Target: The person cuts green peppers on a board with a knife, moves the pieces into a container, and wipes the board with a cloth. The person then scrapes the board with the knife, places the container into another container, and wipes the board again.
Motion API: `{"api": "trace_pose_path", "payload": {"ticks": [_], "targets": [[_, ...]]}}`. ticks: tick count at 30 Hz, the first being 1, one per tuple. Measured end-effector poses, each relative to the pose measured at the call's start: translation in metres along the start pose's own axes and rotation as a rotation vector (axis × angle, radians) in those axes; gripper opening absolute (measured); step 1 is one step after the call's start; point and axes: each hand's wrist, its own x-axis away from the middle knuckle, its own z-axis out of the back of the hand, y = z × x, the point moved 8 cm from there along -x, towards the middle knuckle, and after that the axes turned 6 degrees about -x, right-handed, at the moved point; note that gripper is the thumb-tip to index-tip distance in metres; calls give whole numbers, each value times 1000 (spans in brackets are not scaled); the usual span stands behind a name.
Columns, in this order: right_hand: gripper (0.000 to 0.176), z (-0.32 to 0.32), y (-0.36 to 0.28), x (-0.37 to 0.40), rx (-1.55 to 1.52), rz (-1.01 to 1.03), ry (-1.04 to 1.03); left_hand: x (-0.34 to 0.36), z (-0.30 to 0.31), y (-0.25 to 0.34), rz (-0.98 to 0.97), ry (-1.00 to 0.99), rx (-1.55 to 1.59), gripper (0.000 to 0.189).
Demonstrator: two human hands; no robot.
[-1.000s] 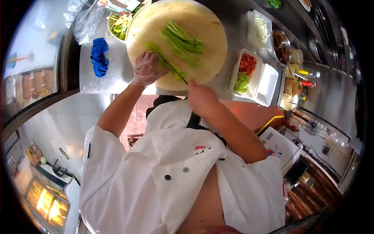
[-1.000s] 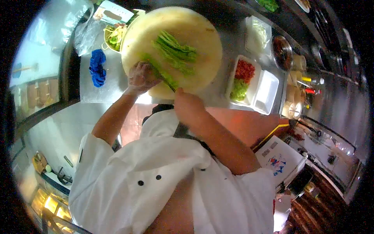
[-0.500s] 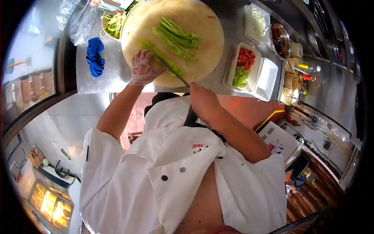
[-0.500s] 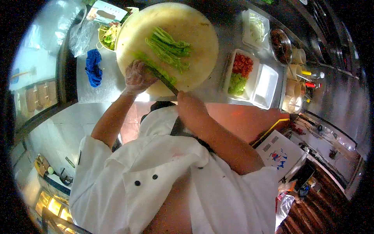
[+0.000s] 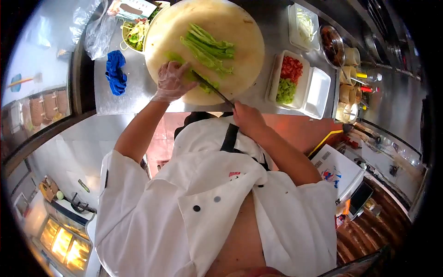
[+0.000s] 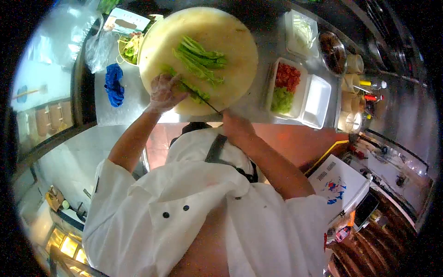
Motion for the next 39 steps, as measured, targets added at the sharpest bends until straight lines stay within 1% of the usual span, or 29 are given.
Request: {"api": "trace_pose_path", "payload": {"ticks": [2,4,5,7,8,9,10,11,12,14,15,17,18,19,21,22,24,25,26,30,34,37,39], "targets": [[19,17,-11,10,-16,-9,-2,0,1,0,-22,3,24,78],[18,33,-18,27,-32,-21,-11,3,0,0,-22,13,29,72],[18,40,-17,37,-33,-38,-37,7,-5,2,-24,6,28,72],[17,46,-12,49,-38,-60,-63,15,9,19,-155,270,45,53],[18,53,-9,53,-29,-70,-2,14,7,24,-158,266,46,53],[18,60,-7,56,-19,-80,59,14,2,39,-282,219,36,48],[18,63,-4,57,-20,-81,58,15,-2,54,-406,173,23,43],[18,68,1,57,-38,-102,82,20,2,61,-461,285,132,39],[19,73,6,57,-57,-123,107,19,1,62,-461,284,132,39],[19,78,14,57,-63,-138,121,13,-10,70,-472,106,100,32],[19,80,19,58,-69,-152,135,14,-16,68,-471,103,101,32],[18,83,20,61,-73,-161,97,15,-20,64,-445,200,125,30],[17,82,22,63,-76,-169,62,18,-24,61,-442,196,126,30],[17,81,25,64,-76,-168,61,17,-15,63,-475,229,123,30],[16,77,23,66,-55,-50,57,18,-11,64,-508,260,120,31],[16,77,25,65,-57,-51,57,18,-13,63,-507,251,115,32],[16,79,22,63,-58,30,73,18,-19,61,-506,239,110,32],[16,80,24,60,-60,29,73,18,-22,60,-495,223,133,31],[16,77,26,56,1,33,32,17,-24,59,-484,208,156,30],[16,79,34,43,133,13,-74,17,-19,62,-501,219,117,29],[17,87,34,36,157,32,-131,16,-15,63,-499,242,140,29],[18,77,40,31,168,39,-186,17,-15,60,-490,248,166,30],[19,70,43,28,179,-22,-211,16,-13,61,-487,247,166,29]]}}
